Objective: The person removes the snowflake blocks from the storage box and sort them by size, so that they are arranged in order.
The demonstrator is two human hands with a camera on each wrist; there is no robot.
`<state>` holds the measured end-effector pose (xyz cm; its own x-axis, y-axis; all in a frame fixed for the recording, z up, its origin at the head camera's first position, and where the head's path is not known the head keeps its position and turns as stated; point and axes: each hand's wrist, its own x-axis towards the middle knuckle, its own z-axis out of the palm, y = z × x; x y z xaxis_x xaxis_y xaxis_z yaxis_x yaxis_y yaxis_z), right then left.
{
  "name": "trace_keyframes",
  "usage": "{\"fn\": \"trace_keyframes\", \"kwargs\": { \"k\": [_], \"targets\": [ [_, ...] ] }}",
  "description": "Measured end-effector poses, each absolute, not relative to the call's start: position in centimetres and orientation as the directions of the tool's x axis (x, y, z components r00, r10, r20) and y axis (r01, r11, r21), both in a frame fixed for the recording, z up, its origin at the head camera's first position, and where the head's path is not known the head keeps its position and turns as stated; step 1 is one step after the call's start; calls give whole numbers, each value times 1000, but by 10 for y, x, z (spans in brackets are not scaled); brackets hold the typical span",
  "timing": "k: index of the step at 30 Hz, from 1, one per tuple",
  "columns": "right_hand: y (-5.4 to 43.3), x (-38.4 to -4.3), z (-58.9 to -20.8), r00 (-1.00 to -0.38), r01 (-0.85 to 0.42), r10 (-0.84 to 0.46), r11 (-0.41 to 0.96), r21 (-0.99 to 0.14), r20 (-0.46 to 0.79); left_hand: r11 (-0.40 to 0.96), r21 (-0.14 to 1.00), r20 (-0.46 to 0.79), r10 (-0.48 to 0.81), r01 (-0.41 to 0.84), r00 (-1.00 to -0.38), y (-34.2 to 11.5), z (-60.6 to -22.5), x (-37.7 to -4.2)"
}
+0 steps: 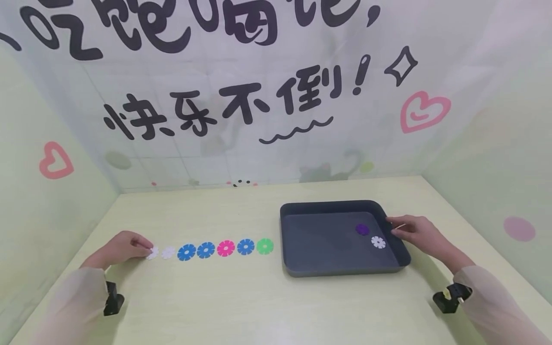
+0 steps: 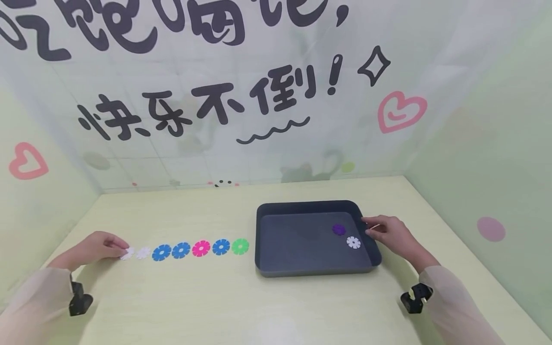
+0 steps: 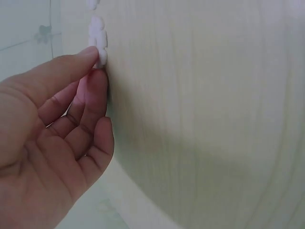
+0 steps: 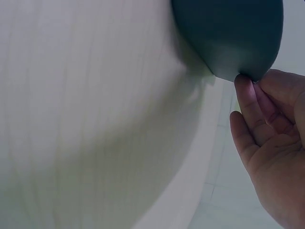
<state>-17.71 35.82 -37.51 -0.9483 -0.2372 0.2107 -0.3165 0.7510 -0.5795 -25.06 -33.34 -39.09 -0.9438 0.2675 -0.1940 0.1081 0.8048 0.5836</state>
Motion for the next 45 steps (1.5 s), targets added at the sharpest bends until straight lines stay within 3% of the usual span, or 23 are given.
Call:
{"fn": "trace_keyframes", "kwargs": {
  "k": [11,16,27,37,45],
  "targets": [
    [358,-177,-376,-949,-314,-239,747,-587,204,805,575,-154,282,146,-947,-334,-390,-248],
    [359,-176,-376,-949,-315,-237,745,-588,208,786,587,-121,323,195,-939,-307,-373,-249],
    [358,-175,-376,-950,-310,-230,744,-591,209,660,654,-49,525,371,-849,-175,-333,-250],
    [358,-177,-373,-957,-289,-225,749,-596,182,462,705,-4,762,538,-648,-46,-330,-264],
    [359,-177,-375,-955,-296,-222,758,-582,196,451,675,-74,828,583,-555,46,-337,-270]
  ]
}}
